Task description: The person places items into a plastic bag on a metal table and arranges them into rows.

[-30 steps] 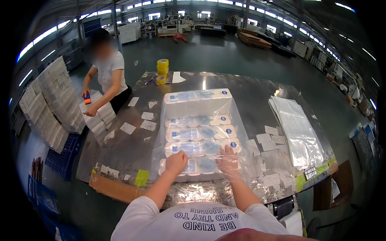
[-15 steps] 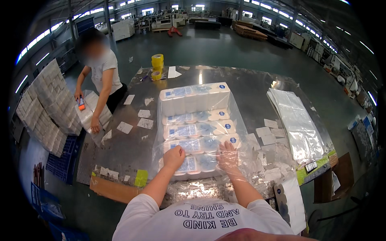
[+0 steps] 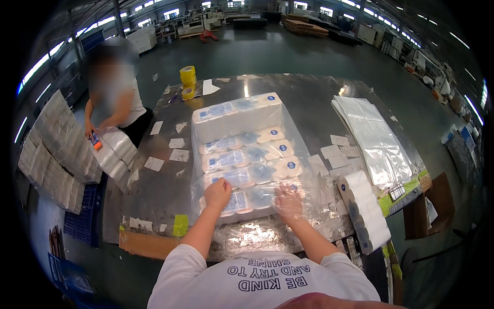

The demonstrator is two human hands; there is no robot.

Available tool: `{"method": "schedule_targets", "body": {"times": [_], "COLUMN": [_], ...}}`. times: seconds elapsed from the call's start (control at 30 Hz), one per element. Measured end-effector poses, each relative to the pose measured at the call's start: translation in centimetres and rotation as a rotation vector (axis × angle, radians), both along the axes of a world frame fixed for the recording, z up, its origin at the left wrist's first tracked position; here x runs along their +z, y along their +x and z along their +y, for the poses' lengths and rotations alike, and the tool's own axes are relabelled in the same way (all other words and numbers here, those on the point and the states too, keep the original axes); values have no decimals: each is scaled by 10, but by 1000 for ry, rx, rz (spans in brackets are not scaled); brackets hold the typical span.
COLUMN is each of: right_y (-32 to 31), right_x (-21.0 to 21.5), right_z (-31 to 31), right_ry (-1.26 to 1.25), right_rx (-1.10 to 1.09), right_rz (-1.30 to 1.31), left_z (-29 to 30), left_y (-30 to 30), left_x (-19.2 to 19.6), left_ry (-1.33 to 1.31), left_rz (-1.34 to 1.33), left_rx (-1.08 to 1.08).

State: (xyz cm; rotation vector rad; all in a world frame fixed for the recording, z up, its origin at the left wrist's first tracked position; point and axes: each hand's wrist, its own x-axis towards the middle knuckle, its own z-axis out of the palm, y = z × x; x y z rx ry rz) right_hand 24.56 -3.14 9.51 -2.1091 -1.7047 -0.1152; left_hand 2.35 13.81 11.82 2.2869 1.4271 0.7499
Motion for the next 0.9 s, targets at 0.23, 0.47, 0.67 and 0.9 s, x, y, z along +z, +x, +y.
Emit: {"method": "schedule_targets", "body": {"times": [0.23, 0.47, 0.67, 0.9], "right_y": [45, 235, 245, 163], "right_x": [35, -2, 10, -42], "right_z": [-121, -267, -264, -207], "right_ry": [-282, 260, -248, -189], "right_rx": [-50, -955, -1009, -666], "right_rz": [513, 139, 438, 1174], "left_z": [4, 5, 4, 6], "left_y": [4, 6, 5, 4], "left_x": [-7, -9, -8, -13], "left_ry": [22, 22, 41, 82], "left_rz": [17, 41, 38, 54], "left_rx": [-3, -4, -3, -16]}}
